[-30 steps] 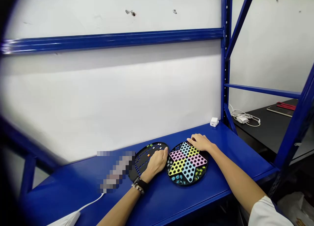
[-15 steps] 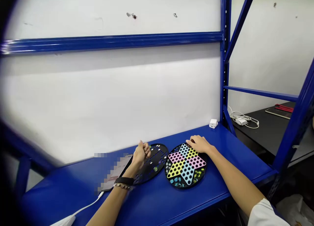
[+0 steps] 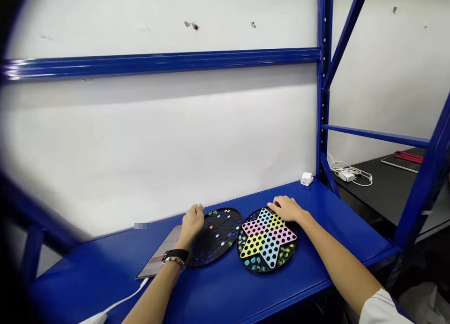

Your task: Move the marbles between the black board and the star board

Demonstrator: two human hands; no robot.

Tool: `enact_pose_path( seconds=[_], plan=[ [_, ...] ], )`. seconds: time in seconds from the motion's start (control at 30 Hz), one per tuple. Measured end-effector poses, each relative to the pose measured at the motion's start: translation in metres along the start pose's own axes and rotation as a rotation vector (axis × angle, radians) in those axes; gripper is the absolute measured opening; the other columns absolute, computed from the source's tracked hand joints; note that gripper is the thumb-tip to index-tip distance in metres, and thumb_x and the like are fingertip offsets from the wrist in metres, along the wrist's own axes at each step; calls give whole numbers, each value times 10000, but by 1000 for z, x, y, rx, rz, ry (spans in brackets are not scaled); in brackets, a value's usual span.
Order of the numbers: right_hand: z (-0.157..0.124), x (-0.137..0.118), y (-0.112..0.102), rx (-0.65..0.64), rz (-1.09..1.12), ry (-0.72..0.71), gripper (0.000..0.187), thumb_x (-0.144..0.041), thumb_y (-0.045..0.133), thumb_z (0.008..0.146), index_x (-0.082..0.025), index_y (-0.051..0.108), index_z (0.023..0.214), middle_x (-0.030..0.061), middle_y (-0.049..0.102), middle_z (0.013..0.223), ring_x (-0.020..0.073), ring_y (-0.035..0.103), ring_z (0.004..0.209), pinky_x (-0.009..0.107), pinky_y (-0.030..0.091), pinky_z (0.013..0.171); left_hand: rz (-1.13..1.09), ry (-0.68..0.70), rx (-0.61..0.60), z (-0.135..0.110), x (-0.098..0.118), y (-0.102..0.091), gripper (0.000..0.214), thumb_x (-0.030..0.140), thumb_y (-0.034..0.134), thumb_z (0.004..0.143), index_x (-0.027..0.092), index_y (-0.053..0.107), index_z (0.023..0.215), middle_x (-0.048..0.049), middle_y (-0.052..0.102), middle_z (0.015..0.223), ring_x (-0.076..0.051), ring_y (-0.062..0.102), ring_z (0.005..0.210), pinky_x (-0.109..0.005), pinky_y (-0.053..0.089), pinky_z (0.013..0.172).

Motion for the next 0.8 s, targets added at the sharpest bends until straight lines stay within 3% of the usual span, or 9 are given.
enact_pose_path(
  seconds=[0.07,0.17,0.33,0.53,0.8],
  plan=[
    [0,0,1,-2,0,7,492,-609,308,982,-236,598,846,46,680,947,237,601,908,381,396,841,270,46,-20,2,2,5,210,364,426,922,198,503,819,-124,625,793,-312,635,864,-367,451,711],
    [0,0,0,-6,4,12,494,-605,299,984,-233,585,829,45,679,946,238,597,902,396,399,851,654,88,-86,2,4,16,381,470,392,940,126,546,1001,-249,677,948,-415,649,985,-475,457,810],
    [-1,-1,0,-13,12,23,485,-599,310,982,-234,602,853,60,687,983,244,592,927,418,395,877,1069,167,-167,-2,7,32,537,460,307,983,12,545,1161,-291,687,1005,-396,686,984,-445,496,798],
    [-2,-3,-1,-15,10,22,472,-590,317,982,-240,618,885,66,687,1015,256,592,968,429,391,898,1129,233,-249,-3,7,33,435,360,343,989,46,620,1107,-258,700,1036,-366,691,988,-421,506,822],
    [-2,-2,-1,-11,0,19,483,-601,312,982,-247,625,887,56,687,987,250,600,955,407,404,893,1143,291,-333,-5,12,36,389,316,349,996,69,593,1171,-238,706,1029,-359,695,993,-419,513,816]
  ],
)
Point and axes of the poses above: each hand's wrist, its own z-axis towards the middle knuckle, its own y-axis out of the palm, x = y × z, the point moved 2 cm from there along z, towards the middle knuckle
